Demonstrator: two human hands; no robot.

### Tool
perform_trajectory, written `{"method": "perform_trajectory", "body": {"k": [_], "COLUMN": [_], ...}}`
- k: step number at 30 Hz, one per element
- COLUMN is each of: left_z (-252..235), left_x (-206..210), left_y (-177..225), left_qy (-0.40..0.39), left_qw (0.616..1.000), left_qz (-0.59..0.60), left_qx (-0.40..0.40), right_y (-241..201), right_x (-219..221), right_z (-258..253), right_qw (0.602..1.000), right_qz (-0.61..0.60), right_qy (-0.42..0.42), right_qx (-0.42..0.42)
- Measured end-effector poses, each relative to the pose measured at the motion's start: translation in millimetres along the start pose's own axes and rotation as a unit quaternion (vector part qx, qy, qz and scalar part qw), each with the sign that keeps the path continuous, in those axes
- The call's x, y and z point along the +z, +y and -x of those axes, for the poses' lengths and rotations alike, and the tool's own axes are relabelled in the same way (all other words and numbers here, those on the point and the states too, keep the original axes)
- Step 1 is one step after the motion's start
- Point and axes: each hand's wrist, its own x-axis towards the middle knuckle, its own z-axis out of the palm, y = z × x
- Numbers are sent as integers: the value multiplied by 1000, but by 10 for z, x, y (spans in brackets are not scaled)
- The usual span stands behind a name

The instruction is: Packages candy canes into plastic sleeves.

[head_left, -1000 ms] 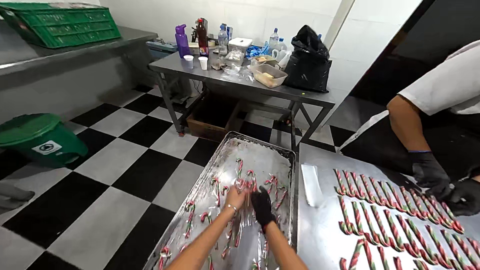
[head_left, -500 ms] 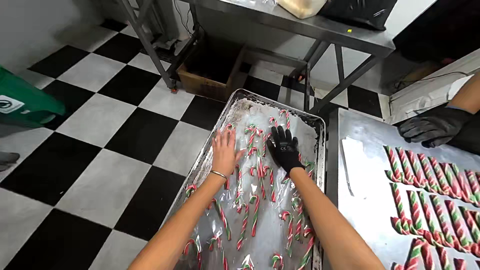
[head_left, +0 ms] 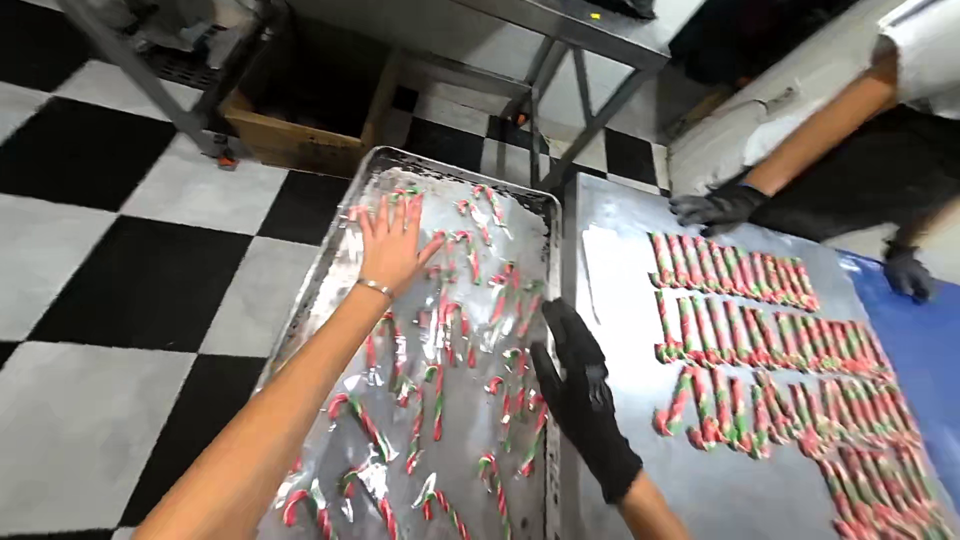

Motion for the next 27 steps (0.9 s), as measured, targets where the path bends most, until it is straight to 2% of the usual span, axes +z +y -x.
{"method": "perform_trajectory", "body": {"k": [3, 5, 7, 9, 12, 17, 22, 24, 25, 26, 27], "left_z": [921, 1765, 2553, 3218, 3897, 4453, 4648, 4685, 4704, 4732, 4768], "left_x": [-130, 23, 181, 282, 279, 290, 195, 198, 197, 201, 200], "left_y": [830, 1335, 1794, 2135, 2455, 2900, 3242, 3319, 3346, 3377, 3419], "left_qy": [-12, -36, -65, -92, -108, -47, -13, -3, -17, -36, -58], "left_qw": [988, 962, 932, 919, 931, 966, 979, 980, 979, 979, 978], "left_qz": [113, 206, 280, 307, 319, 254, 195, 187, 181, 176, 167], "left_qx": [106, 175, 223, 231, 144, 29, -54, -74, -86, -100, -113], "right_y": [268, 487, 690, 819, 976, 1353, 1705, 1552, 1382, 1184, 1013], "right_x": [-661, -997, -1214, -1347, -1402, -1402, -1495, -1612, -1670, -1724, -1726], "right_z": [984, 1713, 2430, 3071, 3694, 3888, 3879, 3942, 4012, 4077, 4129], "right_qw": [997, 991, 980, 969, 965, 967, 979, 988, 986, 973, 944], "right_qz": [-2, 54, 135, 184, 192, 193, 154, 64, -21, -131, -252], "right_qy": [32, 55, 41, -2, -49, -67, -17, 37, 45, 32, 1], "right_qx": [67, 105, 142, 165, 174, 151, 128, 137, 158, 187, 213]}}
